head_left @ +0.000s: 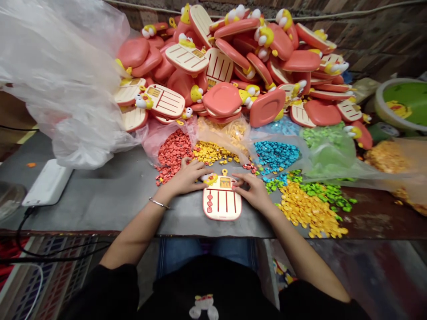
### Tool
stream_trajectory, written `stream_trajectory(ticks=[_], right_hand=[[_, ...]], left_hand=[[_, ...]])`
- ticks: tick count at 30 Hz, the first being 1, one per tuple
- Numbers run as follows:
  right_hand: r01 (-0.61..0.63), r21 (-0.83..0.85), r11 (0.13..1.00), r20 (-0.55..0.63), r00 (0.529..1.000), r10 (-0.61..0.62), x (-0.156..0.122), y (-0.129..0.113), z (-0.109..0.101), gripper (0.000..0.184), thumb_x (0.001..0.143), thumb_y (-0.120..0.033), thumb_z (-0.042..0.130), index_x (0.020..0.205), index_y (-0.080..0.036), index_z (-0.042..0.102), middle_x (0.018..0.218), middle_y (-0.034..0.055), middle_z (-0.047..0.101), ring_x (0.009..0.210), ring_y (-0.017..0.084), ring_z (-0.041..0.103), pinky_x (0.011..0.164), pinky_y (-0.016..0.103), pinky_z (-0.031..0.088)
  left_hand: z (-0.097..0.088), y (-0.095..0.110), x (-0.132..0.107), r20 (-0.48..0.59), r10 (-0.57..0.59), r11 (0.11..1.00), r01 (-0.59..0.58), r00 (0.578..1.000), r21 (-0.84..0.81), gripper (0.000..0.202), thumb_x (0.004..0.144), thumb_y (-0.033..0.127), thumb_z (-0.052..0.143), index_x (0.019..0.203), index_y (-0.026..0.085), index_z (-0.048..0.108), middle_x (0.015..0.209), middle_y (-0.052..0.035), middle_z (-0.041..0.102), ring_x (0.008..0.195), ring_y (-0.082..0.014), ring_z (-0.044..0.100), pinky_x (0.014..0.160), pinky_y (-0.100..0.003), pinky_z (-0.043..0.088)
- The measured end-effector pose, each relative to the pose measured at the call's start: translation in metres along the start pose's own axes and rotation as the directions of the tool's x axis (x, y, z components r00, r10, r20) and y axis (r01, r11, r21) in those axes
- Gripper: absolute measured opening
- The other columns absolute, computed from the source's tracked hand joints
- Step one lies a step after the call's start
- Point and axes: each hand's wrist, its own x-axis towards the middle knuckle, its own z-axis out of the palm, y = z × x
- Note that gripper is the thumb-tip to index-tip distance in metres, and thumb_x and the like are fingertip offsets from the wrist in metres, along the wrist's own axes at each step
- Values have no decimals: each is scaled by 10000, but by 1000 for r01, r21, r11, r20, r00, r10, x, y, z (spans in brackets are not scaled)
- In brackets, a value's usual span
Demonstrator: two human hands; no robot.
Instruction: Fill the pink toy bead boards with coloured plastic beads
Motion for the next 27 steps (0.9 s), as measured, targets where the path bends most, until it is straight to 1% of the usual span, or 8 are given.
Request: stream_trajectory(ticks=[4,7,13,16,19,24,25,27], right_hand=[[-45,70,997,0,999,45,-9,2,-1,358,847,-318,699,1184,-199,678,890,67,731,797,220,669,724,344,525],[-74,141,987,-10,997,76,-5,-1,7,354,833,-307,716,1171,-208,680,894,65,747,804,230,686,753,362,529],[-6,218,976,66,998,-8,18,-29,37,291,820,-228,732,1108,-242,695,917,43,766,862,236,714,859,393,519],[7,245,969,100,994,-32,24,-39,45,270,828,-242,728,1096,-242,695,917,43,767,850,232,720,864,391,522],[41,260,965,174,981,-89,26,-42,41,269,848,-295,715,1109,-234,697,915,47,771,863,235,715,871,397,515],[106,287,952,318,927,-199,26,-37,22,265,911,-336,626,1153,-251,693,949,40,767,886,220,706,879,388,511],[88,289,953,305,935,-179,29,-34,19,259,921,-338,607,1146,-246,695,977,48,762,892,219,704,851,375,522],[63,233,970,190,976,-109,40,-25,14,234,937,-314,565,1106,-226,701,993,63,750,899,220,696,812,360,532]], left_hand=[[1,-2,0,-9,4,1000,-4,1000,-1,408,942,512,539,1265,271,600,1013,-56,621,1017,-249,503,980,-461,192],[3,-3,1,-8,4,1000,-4,1000,-25,396,932,511,560,1248,277,608,1005,-50,623,1007,-248,508,956,-449,206],[7,-5,1,-14,-1,999,0,1000,-53,385,927,490,583,1240,269,610,1016,-49,629,1015,-243,513,974,-451,194],[7,-7,1,-18,-13,998,12,1000,-59,412,907,533,594,1224,271,613,1019,-51,640,1022,-246,517,985,-456,185],[6,-9,1,-11,-6,997,5,1000,-71,417,885,565,607,1183,274,626,1004,-47,653,1022,-250,526,975,-461,182],[2,-8,0,-13,5,997,-6,1000,-74,407,879,553,626,1166,266,620,1011,-41,669,1022,-243,542,974,-462,175],[1,-6,0,-11,5,997,-6,1000,-77,399,882,545,624,1167,265,618,1021,-40,670,1032,-245,541,976,-461,177],[-1,-3,-1,-7,4,997,-4,1000,-78,384,892,528,609,1174,267,615,1055,-45,668,1059,-253,535,981,-460,183]])
